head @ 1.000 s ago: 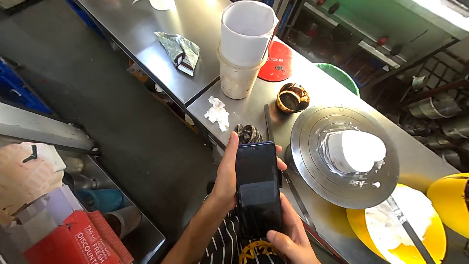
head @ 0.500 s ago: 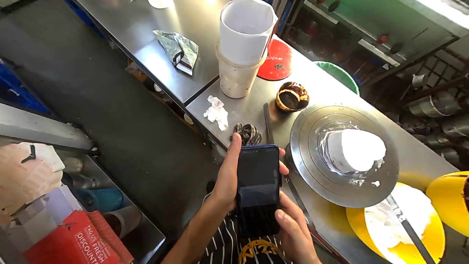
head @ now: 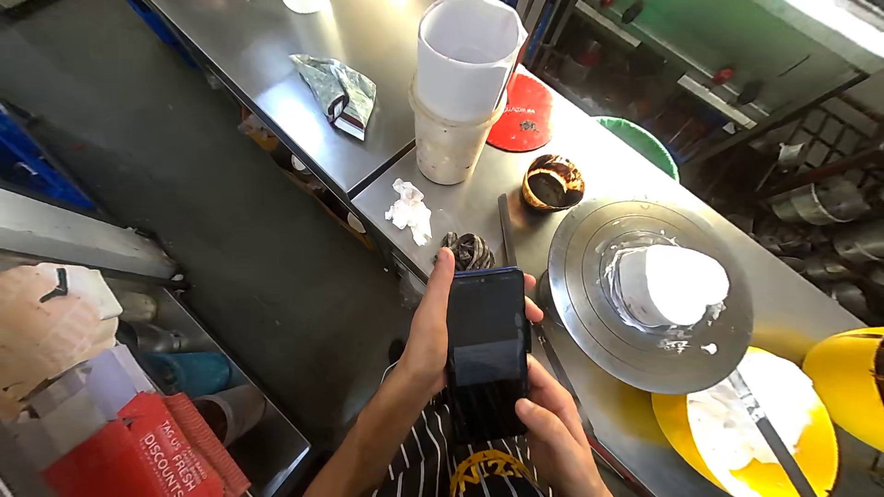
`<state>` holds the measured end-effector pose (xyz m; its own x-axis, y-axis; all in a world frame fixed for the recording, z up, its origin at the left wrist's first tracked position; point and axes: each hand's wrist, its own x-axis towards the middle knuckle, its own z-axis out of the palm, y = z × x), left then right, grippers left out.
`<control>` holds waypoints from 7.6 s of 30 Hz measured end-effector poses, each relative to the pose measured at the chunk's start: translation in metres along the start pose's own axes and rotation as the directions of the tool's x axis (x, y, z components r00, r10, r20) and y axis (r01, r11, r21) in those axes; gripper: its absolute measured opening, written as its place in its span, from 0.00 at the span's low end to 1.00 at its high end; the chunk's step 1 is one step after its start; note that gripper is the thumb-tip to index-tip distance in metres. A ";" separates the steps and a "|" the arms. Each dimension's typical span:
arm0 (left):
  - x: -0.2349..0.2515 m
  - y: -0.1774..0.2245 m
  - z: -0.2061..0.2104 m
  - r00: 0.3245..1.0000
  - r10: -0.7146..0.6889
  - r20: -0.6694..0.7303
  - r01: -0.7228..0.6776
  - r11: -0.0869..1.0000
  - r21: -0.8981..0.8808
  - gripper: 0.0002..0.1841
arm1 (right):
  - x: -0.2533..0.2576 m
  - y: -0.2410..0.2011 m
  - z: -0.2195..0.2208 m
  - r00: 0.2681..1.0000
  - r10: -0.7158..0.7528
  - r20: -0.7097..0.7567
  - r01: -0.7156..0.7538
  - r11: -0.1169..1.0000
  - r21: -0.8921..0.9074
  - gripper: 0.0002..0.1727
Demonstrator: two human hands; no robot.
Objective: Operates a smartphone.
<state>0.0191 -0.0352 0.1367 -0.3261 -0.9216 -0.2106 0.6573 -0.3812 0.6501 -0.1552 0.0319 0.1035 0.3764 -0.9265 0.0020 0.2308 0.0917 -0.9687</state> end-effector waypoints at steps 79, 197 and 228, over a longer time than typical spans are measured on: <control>-0.008 0.005 0.004 0.997 0.013 -0.073 -0.021 0.994 -0.111 0.52 | -0.007 -0.004 0.005 0.998 0.047 0.038 -0.047 0.999 0.010 0.22; -0.003 0.000 0.003 0.998 -0.056 -0.032 0.051 0.988 -0.143 0.51 | -0.003 -0.003 -0.002 0.999 0.034 0.014 -0.032 0.995 -0.097 0.19; -0.006 -0.006 -0.002 0.999 0.039 -0.001 -0.039 0.999 -0.013 0.48 | 0.009 0.006 -0.003 0.996 0.068 -0.060 -0.073 0.993 -0.094 0.34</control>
<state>0.0186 -0.0275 0.1329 -0.2993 -0.9359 -0.1860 0.6785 -0.3458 0.6481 -0.1530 0.0230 0.0972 0.3369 -0.9383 -0.0782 0.1177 0.1244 -0.9852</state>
